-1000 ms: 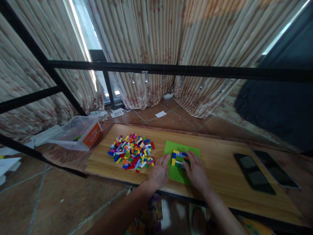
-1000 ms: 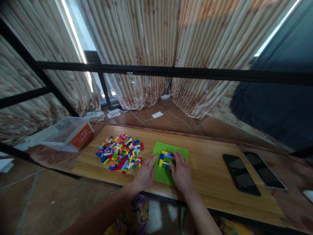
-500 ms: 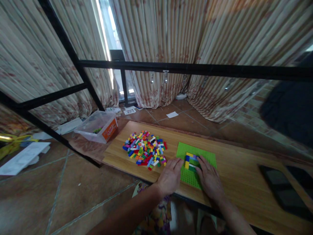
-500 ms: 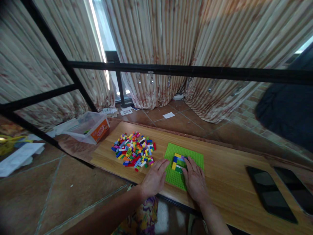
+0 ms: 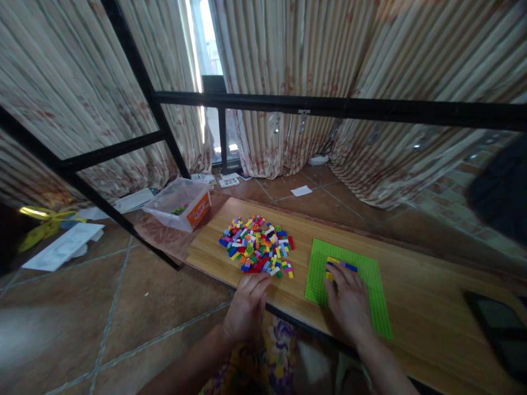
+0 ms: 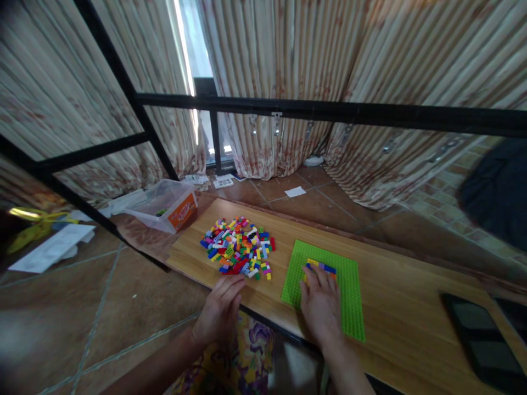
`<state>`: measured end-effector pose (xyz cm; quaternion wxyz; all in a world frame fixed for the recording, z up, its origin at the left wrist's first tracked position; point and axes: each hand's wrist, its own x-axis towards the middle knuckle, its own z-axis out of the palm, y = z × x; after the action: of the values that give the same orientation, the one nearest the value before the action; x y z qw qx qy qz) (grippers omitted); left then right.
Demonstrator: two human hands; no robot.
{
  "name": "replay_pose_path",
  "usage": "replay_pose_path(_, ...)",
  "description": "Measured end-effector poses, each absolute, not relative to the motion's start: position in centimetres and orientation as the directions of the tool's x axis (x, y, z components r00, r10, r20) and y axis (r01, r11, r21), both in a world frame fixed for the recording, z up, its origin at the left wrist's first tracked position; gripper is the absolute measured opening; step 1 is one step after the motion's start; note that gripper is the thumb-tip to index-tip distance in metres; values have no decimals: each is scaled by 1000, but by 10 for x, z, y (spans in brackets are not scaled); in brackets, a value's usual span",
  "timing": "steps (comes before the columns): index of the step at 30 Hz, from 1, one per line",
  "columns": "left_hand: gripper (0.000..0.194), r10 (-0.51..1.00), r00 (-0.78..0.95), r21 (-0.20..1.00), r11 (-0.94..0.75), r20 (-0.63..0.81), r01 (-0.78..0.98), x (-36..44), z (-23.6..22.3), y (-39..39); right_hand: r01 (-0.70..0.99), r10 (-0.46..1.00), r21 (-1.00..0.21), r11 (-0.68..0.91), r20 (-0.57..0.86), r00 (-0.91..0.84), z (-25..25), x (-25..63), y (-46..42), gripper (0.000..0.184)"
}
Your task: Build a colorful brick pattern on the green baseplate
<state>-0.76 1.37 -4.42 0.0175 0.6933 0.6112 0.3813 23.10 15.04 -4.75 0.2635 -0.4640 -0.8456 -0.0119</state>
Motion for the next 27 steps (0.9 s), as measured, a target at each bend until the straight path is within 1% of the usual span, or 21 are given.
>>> replay_pose_path(2,33,837,-117,500,-202,535,842,-15,-45,17,729,765,-304,613,458,-453,-44,205,136,33)
replay_pose_path(4,31,815,-177,496,-150,551,855,-22,-44,23,683,771,-376,626,431,-469,-42,180,123,33)
replay_pose_path(7,31,800,-211,487,-113,561,866,-30,-44,28,629,780,-462,625,391,-488,-38,147,113,33)
replay_pose_path(9,33,797,-216,488,-111,564,866,-33,-45,28,602,776,-490,630,377,-505,-36,129,111,33)
replay_pose_path(13,37,795,-247,506,-86,554,858,-38,-51,20,602,770,-482,637,354,-531,-35,101,113,40)
replay_pose_path(17,37,799,-283,513,-37,531,857,-45,-56,11,613,770,-471,635,326,-548,-37,87,116,48)
replay_pose_path(19,36,798,-290,508,-24,528,861,-48,-56,8,615,771,-468,635,324,-549,-39,83,116,47)
replay_pose_path(23,36,802,-306,520,-5,512,854,-51,-57,7,611,768,-468,639,347,-538,-42,83,118,39)
replay_pose_path(27,36,814,-312,538,0,489,843,-52,-57,12,647,785,-445,619,358,-505,-45,97,125,37)
